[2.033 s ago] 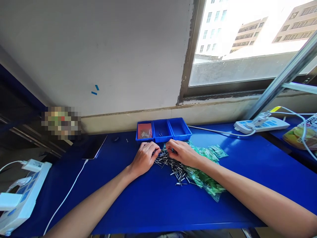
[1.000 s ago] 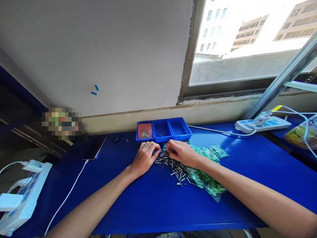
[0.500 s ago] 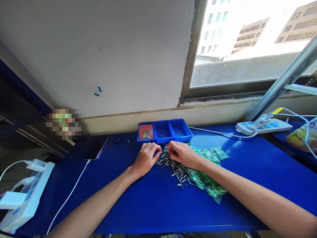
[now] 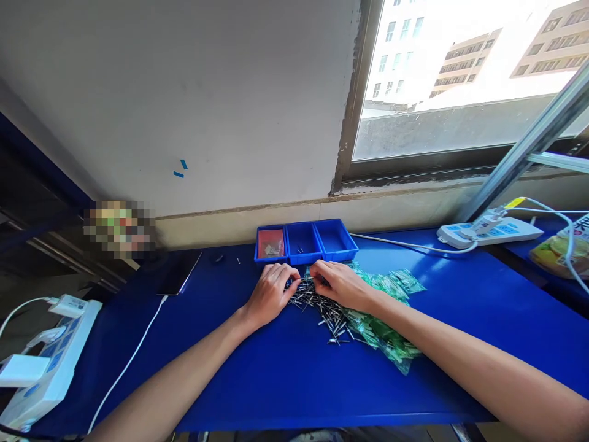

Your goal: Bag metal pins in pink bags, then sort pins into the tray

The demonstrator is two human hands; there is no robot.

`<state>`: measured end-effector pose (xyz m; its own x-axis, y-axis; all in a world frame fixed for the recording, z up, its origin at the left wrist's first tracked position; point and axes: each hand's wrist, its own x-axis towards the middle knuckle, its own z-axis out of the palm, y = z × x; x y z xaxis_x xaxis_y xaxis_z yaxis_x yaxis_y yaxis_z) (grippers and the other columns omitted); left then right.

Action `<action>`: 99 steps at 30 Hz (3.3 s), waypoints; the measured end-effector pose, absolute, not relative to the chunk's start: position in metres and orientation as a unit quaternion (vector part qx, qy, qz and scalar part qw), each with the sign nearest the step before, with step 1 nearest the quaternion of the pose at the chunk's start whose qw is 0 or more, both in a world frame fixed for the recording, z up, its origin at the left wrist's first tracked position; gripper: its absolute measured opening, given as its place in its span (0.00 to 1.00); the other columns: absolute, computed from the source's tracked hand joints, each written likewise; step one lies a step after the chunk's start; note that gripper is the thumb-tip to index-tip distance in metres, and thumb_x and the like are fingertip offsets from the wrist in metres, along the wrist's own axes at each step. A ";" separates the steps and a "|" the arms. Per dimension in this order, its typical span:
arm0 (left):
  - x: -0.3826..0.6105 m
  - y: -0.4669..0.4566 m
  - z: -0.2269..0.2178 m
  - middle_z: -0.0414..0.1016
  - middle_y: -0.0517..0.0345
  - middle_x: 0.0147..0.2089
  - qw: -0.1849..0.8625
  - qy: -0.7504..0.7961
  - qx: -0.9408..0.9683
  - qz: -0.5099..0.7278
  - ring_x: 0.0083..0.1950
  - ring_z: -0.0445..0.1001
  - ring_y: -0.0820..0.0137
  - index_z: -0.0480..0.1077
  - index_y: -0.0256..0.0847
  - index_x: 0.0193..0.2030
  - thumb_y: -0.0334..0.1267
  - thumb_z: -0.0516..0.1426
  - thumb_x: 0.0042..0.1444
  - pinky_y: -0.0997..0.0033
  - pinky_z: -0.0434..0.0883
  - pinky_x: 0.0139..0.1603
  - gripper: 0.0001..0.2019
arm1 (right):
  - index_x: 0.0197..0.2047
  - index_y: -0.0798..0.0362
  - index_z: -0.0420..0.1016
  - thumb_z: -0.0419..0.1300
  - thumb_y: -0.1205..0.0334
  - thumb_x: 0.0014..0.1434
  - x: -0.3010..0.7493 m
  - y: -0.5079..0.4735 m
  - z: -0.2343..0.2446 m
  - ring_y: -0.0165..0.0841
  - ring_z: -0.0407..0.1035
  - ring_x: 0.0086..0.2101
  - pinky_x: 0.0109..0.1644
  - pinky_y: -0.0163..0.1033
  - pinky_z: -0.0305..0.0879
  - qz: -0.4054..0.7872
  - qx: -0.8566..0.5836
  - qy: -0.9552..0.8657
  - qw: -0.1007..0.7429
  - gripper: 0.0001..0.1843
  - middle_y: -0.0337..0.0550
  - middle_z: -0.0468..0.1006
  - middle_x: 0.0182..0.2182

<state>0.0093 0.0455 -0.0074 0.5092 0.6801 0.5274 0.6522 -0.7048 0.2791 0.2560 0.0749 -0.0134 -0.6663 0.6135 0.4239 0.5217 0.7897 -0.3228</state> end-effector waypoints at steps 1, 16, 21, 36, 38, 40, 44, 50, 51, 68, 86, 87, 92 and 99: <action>0.009 0.045 -0.007 0.78 0.57 0.44 0.022 0.383 0.868 0.314 0.47 0.76 0.64 0.67 0.43 0.47 0.37 0.54 0.74 0.59 0.66 0.52 0.03 | 0.47 0.48 0.65 0.57 0.67 0.68 0.256 0.075 -0.013 0.36 0.71 0.34 0.41 0.39 0.61 0.087 -0.313 -0.908 0.264 0.06 0.39 0.76 0.35; 0.009 0.046 -0.009 0.78 0.57 0.44 0.015 0.384 0.868 0.315 0.47 0.76 0.64 0.67 0.43 0.47 0.37 0.53 0.74 0.58 0.66 0.53 0.03 | 0.49 0.48 0.65 0.55 0.65 0.72 0.256 0.075 -0.013 0.36 0.72 0.35 0.40 0.39 0.61 0.069 -0.316 -0.906 0.271 0.04 0.41 0.76 0.38; 0.009 0.046 -0.008 0.78 0.57 0.43 0.014 0.387 0.866 0.317 0.46 0.76 0.64 0.68 0.43 0.47 0.37 0.53 0.74 0.58 0.67 0.52 0.04 | 0.50 0.48 0.65 0.54 0.65 0.73 0.256 0.074 -0.011 0.37 0.72 0.35 0.40 0.39 0.61 0.059 -0.315 -0.906 0.275 0.04 0.42 0.77 0.38; 0.010 0.045 -0.008 0.78 0.57 0.43 0.021 0.390 0.866 0.312 0.46 0.76 0.64 0.67 0.43 0.47 0.37 0.52 0.75 0.58 0.67 0.54 0.04 | 0.51 0.48 0.68 0.52 0.63 0.75 0.255 0.073 -0.008 0.37 0.72 0.35 0.42 0.40 0.62 0.034 -0.305 -0.914 0.266 0.06 0.44 0.77 0.41; 0.010 0.045 -0.007 0.78 0.57 0.43 0.021 0.391 0.866 0.311 0.46 0.76 0.64 0.68 0.43 0.47 0.37 0.52 0.75 0.58 0.67 0.53 0.04 | 0.51 0.48 0.68 0.52 0.63 0.75 0.255 0.073 -0.008 0.37 0.72 0.35 0.42 0.41 0.62 0.032 -0.304 -0.915 0.264 0.06 0.43 0.77 0.40; 0.010 0.045 -0.007 0.78 0.56 0.43 0.022 0.391 0.866 0.310 0.46 0.76 0.64 0.68 0.43 0.47 0.37 0.53 0.75 0.57 0.67 0.54 0.05 | 0.52 0.48 0.68 0.52 0.62 0.75 0.256 0.073 -0.009 0.37 0.71 0.35 0.42 0.41 0.62 0.033 -0.303 -0.914 0.267 0.06 0.44 0.77 0.41; 0.010 0.044 -0.005 0.79 0.56 0.43 0.020 0.391 0.866 0.311 0.46 0.76 0.64 0.68 0.43 0.46 0.37 0.53 0.74 0.58 0.67 0.53 0.05 | 0.52 0.48 0.68 0.52 0.62 0.75 0.256 0.073 -0.008 0.36 0.71 0.35 0.42 0.41 0.62 0.036 -0.304 -0.913 0.271 0.06 0.44 0.77 0.40; 0.009 0.044 -0.006 0.78 0.57 0.43 0.024 0.393 0.864 0.314 0.46 0.77 0.64 0.68 0.43 0.46 0.38 0.53 0.74 0.59 0.67 0.53 0.05 | 0.50 0.48 0.66 0.52 0.62 0.75 0.257 0.073 -0.009 0.36 0.71 0.34 0.41 0.40 0.62 0.062 -0.303 -0.913 0.264 0.04 0.43 0.77 0.40; 0.009 0.044 -0.006 0.78 0.57 0.43 0.025 0.393 0.864 0.314 0.46 0.77 0.64 0.68 0.43 0.46 0.38 0.53 0.74 0.59 0.67 0.53 0.05 | 0.50 0.48 0.66 0.52 0.62 0.75 0.257 0.073 -0.010 0.36 0.71 0.34 0.41 0.40 0.62 0.066 -0.304 -0.913 0.266 0.03 0.43 0.77 0.40; 0.009 0.044 -0.006 0.79 0.56 0.44 0.031 0.396 0.862 0.316 0.46 0.77 0.63 0.68 0.44 0.48 0.37 0.53 0.74 0.57 0.68 0.54 0.03 | 0.48 0.48 0.66 0.54 0.64 0.72 0.256 0.073 -0.011 0.36 0.71 0.33 0.39 0.39 0.61 0.088 -0.307 -0.905 0.282 0.02 0.40 0.77 0.35; 0.009 0.044 -0.004 0.78 0.57 0.43 0.032 0.392 0.863 0.316 0.46 0.77 0.64 0.67 0.44 0.47 0.36 0.53 0.73 0.58 0.67 0.53 0.03 | 0.48 0.48 0.66 0.56 0.64 0.71 0.256 0.073 -0.010 0.36 0.71 0.32 0.40 0.39 0.61 0.091 -0.310 -0.903 0.284 0.03 0.40 0.77 0.35; 0.009 0.044 -0.004 0.78 0.57 0.43 0.031 0.391 0.864 0.316 0.46 0.77 0.64 0.67 0.44 0.47 0.36 0.53 0.73 0.58 0.67 0.52 0.03 | 0.48 0.48 0.66 0.56 0.63 0.72 0.256 0.072 -0.010 0.36 0.70 0.32 0.40 0.39 0.61 0.090 -0.310 -0.903 0.285 0.03 0.40 0.77 0.35; 0.009 0.044 -0.004 0.78 0.57 0.43 0.032 0.388 0.865 0.316 0.46 0.76 0.64 0.67 0.44 0.47 0.35 0.53 0.74 0.58 0.67 0.53 0.03 | 0.47 0.48 0.66 0.55 0.63 0.73 0.256 0.072 -0.010 0.36 0.71 0.33 0.41 0.39 0.61 0.093 -0.313 -0.903 0.280 0.02 0.40 0.78 0.36; 0.009 0.043 -0.004 0.78 0.58 0.44 0.031 0.383 0.868 0.313 0.46 0.76 0.65 0.67 0.43 0.46 0.34 0.52 0.74 0.59 0.66 0.53 0.04 | 0.47 0.48 0.65 0.54 0.63 0.73 0.256 0.073 -0.010 0.36 0.71 0.32 0.39 0.39 0.60 0.078 -0.316 -0.907 0.268 0.01 0.40 0.77 0.34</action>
